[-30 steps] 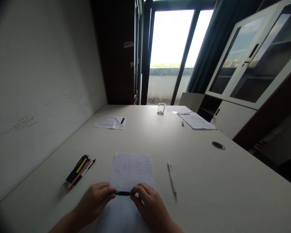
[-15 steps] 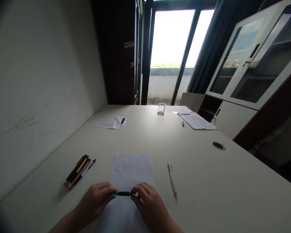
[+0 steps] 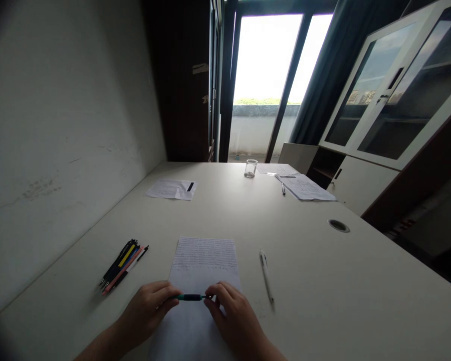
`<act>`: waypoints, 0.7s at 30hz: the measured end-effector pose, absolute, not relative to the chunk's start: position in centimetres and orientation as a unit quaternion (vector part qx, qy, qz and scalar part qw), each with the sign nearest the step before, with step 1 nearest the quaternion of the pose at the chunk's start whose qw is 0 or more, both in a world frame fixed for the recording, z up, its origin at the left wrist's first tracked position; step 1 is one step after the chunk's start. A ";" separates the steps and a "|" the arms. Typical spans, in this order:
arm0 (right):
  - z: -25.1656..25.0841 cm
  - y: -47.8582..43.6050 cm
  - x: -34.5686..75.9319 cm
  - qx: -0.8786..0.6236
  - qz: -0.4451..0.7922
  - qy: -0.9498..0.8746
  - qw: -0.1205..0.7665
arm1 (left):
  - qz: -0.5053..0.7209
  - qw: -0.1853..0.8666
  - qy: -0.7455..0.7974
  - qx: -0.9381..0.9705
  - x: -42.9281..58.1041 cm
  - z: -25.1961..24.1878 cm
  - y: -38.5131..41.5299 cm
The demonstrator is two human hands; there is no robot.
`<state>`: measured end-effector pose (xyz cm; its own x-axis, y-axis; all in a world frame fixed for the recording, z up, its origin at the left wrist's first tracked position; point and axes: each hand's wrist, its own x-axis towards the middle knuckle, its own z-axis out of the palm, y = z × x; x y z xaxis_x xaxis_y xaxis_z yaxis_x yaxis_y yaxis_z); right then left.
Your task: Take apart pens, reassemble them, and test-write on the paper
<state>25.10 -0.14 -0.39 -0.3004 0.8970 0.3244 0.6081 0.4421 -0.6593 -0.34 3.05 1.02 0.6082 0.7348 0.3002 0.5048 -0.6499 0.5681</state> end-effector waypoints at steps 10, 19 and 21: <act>0.0 -0.5 25.2 -0.481 0.224 -0.785 0.319 | 0.258 0.227 0.361 0.867 -0.4 1.0 2.9; 0.6 -0.4 25.4 -0.463 0.234 -0.784 0.340 | 0.260 0.227 0.364 0.865 -0.4 0.8 3.0; 0.5 -0.4 25.5 -0.468 0.237 -0.776 0.351 | 0.262 0.230 0.365 0.863 -0.4 0.8 2.9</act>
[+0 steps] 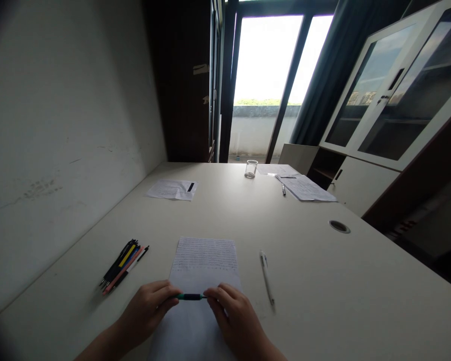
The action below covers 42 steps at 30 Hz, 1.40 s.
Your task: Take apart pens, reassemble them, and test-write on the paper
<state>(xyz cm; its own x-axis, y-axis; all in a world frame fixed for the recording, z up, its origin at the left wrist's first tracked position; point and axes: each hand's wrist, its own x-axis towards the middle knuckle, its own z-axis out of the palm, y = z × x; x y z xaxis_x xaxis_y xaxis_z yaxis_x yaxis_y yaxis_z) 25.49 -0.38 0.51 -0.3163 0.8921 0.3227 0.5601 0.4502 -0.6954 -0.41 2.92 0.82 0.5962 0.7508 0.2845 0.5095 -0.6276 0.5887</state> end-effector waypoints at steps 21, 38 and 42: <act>0.7 2.1 24.2 -0.470 0.188 -0.788 0.350 | 0.252 0.253 0.305 0.883 -5.1 1.7 3.9; 1.3 6.8 17.8 -0.409 0.088 -0.900 0.124 | 0.229 0.239 0.301 0.894 -6.4 2.8 3.8; 0.9 7.0 17.9 -0.412 0.098 -0.896 0.134 | 0.240 0.239 0.299 0.892 -6.4 2.8 4.0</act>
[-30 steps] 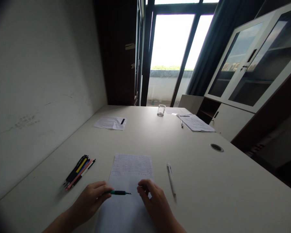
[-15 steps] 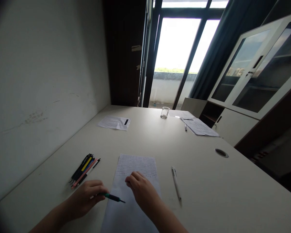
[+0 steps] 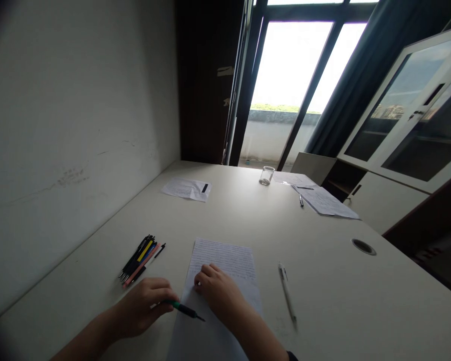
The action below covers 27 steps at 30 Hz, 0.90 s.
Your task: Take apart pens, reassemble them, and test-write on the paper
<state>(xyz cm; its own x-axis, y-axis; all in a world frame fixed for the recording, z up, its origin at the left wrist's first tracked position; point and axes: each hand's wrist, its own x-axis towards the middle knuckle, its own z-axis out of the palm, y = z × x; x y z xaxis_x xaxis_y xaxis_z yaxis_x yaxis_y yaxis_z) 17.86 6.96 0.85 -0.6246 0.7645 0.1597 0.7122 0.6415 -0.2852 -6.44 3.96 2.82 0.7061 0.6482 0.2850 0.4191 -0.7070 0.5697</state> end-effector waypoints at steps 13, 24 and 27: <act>3.6 5.2 19.9 -0.454 0.185 -0.848 0.203 | 0.252 0.244 0.313 0.882 -6.6 2.7 4.0; 1.8 1.6 21.2 -0.475 0.245 -0.807 0.250 | 0.256 0.225 0.328 0.881 -6.3 2.7 3.9; 1.6 1.6 21.1 -0.472 0.228 -0.810 0.264 | 0.258 0.227 0.327 0.880 -6.3 2.7 3.9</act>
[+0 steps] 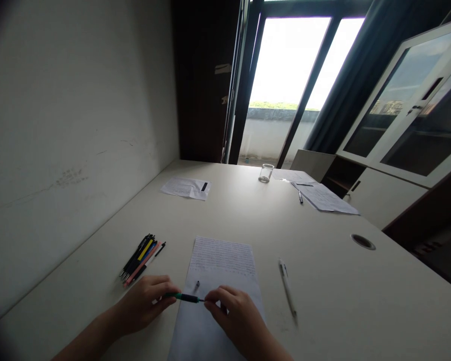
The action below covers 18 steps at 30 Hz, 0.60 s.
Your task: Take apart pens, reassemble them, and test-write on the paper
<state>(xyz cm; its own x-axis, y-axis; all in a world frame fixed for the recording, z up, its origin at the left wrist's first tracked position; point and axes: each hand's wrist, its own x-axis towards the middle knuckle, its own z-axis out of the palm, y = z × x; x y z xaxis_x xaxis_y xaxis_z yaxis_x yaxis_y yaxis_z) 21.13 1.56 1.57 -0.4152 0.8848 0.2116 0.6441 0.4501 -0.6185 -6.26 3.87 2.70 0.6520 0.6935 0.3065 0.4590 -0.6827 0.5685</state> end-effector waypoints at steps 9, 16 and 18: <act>1.7 1.0 20.0 -0.461 0.231 -0.796 0.317 | 0.227 0.217 0.326 0.892 -6.1 2.7 3.5; 1.5 0.6 19.6 -0.444 0.247 -0.792 0.339 | 0.182 0.215 0.288 0.915 -5.7 3.3 2.9; 1.6 0.6 19.6 -0.449 0.253 -0.784 0.347 | 0.179 0.217 0.284 0.917 -5.7 3.3 2.9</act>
<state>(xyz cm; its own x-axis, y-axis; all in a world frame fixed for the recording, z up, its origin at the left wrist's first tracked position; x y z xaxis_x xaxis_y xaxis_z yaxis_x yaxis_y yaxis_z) 19.64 0.63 1.62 -0.3563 0.8793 0.3160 0.5280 0.4685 -0.7083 -5.74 2.90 3.28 0.7748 0.5982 0.2045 0.4428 -0.7444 0.4997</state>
